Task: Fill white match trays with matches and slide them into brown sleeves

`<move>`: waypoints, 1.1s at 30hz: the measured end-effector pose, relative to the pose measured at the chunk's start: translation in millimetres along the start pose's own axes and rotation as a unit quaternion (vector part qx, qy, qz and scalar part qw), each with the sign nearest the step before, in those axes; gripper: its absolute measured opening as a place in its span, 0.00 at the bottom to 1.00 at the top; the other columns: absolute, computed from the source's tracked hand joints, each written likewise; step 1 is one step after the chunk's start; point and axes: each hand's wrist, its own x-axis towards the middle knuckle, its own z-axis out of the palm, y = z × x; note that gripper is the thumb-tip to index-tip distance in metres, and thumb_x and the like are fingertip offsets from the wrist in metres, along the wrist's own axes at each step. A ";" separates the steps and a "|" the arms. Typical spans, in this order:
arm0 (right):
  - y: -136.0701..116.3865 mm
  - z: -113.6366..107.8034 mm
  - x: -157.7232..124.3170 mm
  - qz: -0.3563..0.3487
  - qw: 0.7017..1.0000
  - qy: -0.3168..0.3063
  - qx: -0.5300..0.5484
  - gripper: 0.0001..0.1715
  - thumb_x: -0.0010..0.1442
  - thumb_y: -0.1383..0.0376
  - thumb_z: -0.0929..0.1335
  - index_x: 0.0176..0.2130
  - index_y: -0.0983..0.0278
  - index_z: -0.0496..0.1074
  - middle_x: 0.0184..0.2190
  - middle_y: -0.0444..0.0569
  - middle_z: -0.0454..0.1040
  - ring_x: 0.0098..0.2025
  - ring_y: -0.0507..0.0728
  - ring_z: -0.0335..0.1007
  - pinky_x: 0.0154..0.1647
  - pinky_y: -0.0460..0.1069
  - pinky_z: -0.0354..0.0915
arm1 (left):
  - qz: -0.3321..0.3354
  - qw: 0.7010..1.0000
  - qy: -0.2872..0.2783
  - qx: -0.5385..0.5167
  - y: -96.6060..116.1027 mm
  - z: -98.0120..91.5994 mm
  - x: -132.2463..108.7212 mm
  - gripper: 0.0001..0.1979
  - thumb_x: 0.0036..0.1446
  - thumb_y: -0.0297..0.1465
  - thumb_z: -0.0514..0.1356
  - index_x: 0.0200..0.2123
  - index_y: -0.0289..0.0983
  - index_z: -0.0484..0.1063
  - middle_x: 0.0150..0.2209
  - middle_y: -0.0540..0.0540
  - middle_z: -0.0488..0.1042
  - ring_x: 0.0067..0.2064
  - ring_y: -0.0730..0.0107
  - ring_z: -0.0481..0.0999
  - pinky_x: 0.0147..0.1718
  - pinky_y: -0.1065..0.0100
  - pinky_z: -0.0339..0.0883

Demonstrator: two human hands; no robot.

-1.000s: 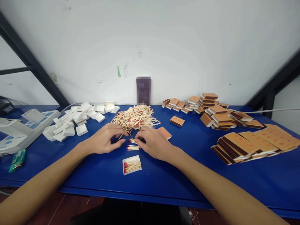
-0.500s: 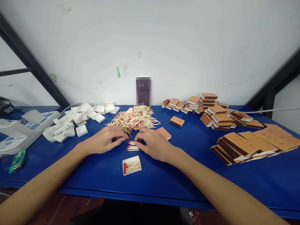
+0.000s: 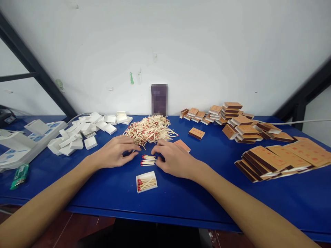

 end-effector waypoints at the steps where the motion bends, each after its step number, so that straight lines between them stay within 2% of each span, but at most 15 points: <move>1: 0.1 0.1 0.0 -0.001 1.000 -0.001 -0.002 0.15 0.58 0.73 0.64 0.45 0.63 0.73 0.40 0.49 0.71 0.34 0.53 0.68 0.33 0.48 0.61 | -0.005 1.000 -0.015 0.007 -0.4 0.4 0.0 0.11 0.64 0.31 0.55 0.43 0.37 0.76 0.32 0.47 0.74 0.34 0.69 0.72 0.35 0.66 0.62; 6: -1.3 0.3 0.6 -0.006 1.000 0.005 -0.001 0.14 0.59 0.71 0.65 0.44 0.62 0.73 0.40 0.49 0.71 0.35 0.53 0.68 0.33 0.48 0.61 | -0.012 0.998 -0.056 -0.002 0.4 2.5 1.6 0.10 0.64 0.31 0.55 0.38 0.37 0.76 0.34 0.47 0.74 0.35 0.69 0.72 0.35 0.67 0.62; 16: -0.6 3.1 1.6 -0.006 1.000 0.004 -0.022 0.12 0.63 0.68 0.64 0.45 0.62 0.73 0.41 0.49 0.70 0.38 0.54 0.69 0.36 0.49 0.62 | -0.009 0.998 -0.061 -0.026 3.2 7.3 4.0 0.10 0.66 0.31 0.54 0.39 0.36 0.75 0.34 0.47 0.74 0.36 0.68 0.73 0.36 0.68 0.62; 21: -3.9 0.6 -0.7 -0.017 1.000 0.002 -0.017 0.13 0.66 0.64 0.62 0.46 0.62 0.74 0.40 0.50 0.71 0.38 0.55 0.69 0.39 0.50 0.63 | -0.027 0.998 -0.051 -0.031 4.0 3.2 4.2 0.11 0.67 0.32 0.52 0.39 0.36 0.75 0.34 0.47 0.75 0.35 0.69 0.73 0.36 0.67 0.63; 26: -8.5 -2.1 -1.0 -0.012 1.000 -0.001 0.000 0.17 0.63 0.54 0.68 0.46 0.62 0.75 0.39 0.50 0.70 0.42 0.58 0.69 0.39 0.51 0.63 | -0.049 0.996 -0.066 -0.035 11.0 -3.1 4.5 0.14 0.64 0.36 0.55 0.48 0.36 0.74 0.38 0.45 0.75 0.39 0.64 0.74 0.39 0.64 0.64; 29: -6.6 -0.5 1.5 0.000 1.000 -0.002 0.028 0.14 0.63 0.56 0.68 0.43 0.61 0.76 0.38 0.49 0.70 0.39 0.56 0.68 0.37 0.50 0.63 | -0.053 0.995 -0.074 -0.032 14.2 -2.6 4.7 0.19 0.62 0.42 0.57 0.50 0.36 0.74 0.40 0.44 0.74 0.41 0.62 0.73 0.41 0.63 0.65; 33: -4.6 2.0 4.6 0.000 0.999 0.003 0.054 0.12 0.64 0.57 0.67 0.39 0.61 0.77 0.36 0.48 0.69 0.38 0.55 0.67 0.37 0.50 0.63 | -0.048 0.995 -0.076 -0.041 14.6 1.3 5.3 0.19 0.63 0.44 0.57 0.49 0.38 0.75 0.39 0.45 0.73 0.42 0.63 0.73 0.40 0.63 0.64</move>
